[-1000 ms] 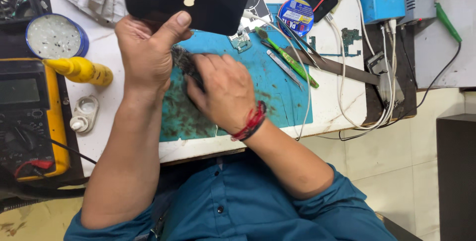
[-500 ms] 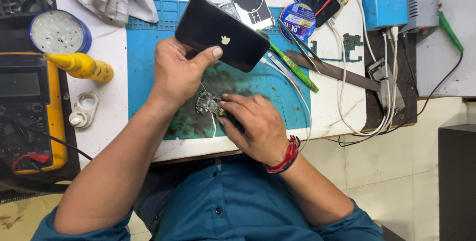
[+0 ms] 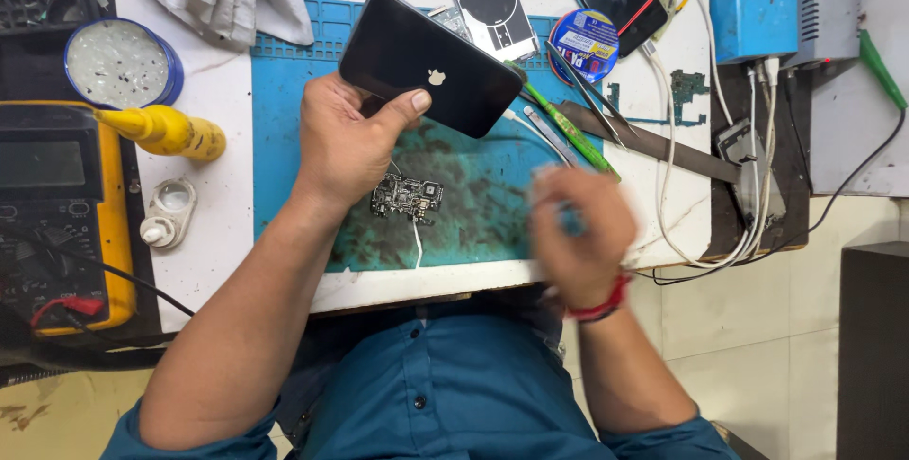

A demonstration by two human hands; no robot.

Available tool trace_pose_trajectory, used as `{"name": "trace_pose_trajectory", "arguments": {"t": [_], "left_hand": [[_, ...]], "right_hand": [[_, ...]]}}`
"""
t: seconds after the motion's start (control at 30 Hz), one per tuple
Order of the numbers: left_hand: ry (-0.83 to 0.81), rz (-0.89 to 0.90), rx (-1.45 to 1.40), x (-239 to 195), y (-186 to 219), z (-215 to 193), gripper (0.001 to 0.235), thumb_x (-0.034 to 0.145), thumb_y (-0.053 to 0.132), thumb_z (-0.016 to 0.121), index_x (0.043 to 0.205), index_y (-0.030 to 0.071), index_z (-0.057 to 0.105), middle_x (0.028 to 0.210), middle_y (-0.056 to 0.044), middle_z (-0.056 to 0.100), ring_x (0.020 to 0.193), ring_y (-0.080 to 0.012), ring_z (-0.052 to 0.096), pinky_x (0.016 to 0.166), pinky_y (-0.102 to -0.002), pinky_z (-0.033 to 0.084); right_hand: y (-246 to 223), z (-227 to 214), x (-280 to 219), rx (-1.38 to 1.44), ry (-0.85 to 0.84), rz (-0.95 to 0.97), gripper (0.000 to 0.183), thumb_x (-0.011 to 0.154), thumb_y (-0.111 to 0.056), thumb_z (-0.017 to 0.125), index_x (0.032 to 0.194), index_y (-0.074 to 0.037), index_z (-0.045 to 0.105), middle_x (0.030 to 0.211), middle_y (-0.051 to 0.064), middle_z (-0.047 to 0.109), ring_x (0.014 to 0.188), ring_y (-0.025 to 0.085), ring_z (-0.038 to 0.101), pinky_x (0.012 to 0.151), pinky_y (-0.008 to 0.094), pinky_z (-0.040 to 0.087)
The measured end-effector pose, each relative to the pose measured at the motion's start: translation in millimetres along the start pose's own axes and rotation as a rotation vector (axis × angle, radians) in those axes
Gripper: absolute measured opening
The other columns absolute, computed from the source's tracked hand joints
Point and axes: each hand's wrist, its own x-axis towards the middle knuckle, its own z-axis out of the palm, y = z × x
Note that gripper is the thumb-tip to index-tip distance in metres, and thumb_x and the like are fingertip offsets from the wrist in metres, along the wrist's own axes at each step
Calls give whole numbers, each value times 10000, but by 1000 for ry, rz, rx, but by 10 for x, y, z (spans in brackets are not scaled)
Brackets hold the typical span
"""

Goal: The person repairs a disassembled smartphone by applying liquid from a yellow bottle to internal components, using tweezers to adjust parts, and using a green brush to clean the interior. The person also handles the motherboard and screen separately, using a screwdriver to work on the motherboard.

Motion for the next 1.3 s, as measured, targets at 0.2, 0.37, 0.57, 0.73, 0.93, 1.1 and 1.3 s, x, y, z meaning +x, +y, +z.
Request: {"name": "trace_pose_trajectory", "arguments": {"t": [0.2,0.37,0.57,0.73,0.93,1.1,1.3], "left_hand": [[-4,16,54,-6,37,13,92,927,20,771,1017,23,752,916,-28,766,782,-51,677,719,-233,561],[14,-6,56,-20,46,22,80,926,16,772,1004,18,758,910,-31,771,780,-56,682,716,-236,562],[0,41,51,-20,40,25,110,926,-1,766,1035,15,754,966,-37,776,835,-58,690,765,-239,570],[-5,47,85,-13,53,32,102,928,-7,762,1027,15,753,974,-43,784,856,-61,706,782,-239,581],[-14,94,77,-18,59,38,121,929,-19,759,1045,11,748,996,-53,781,884,-68,706,804,-245,581],[3,49,105,-10,62,51,130,921,-7,759,1050,7,752,974,-50,791,846,-65,709,766,-243,581],[37,65,180,-7,52,37,148,891,30,788,1036,8,762,952,-48,808,819,-57,713,749,-245,579]], "right_hand": [[625,-360,390,-501,-76,79,206,981,-139,827,1144,-38,751,1018,130,676,889,293,638,786,408,499],[643,-371,404,-554,-104,89,100,979,-167,834,1005,-79,796,972,105,683,912,298,651,781,413,502],[421,-318,113,-182,170,337,89,1104,-108,754,1128,-23,748,999,101,709,791,173,615,704,315,473],[90,-29,-272,798,110,620,224,1023,-87,692,1222,-16,618,1090,114,723,946,169,721,791,323,602],[-80,275,-420,715,-189,518,277,953,1,763,1220,44,701,1148,180,689,959,196,657,832,314,544],[-142,422,-402,774,-217,553,271,999,-14,724,1263,26,680,1086,141,775,1020,157,733,907,270,586],[-217,474,-284,636,-235,448,250,960,-9,747,1194,10,662,1064,117,790,990,138,756,877,253,602]]}}
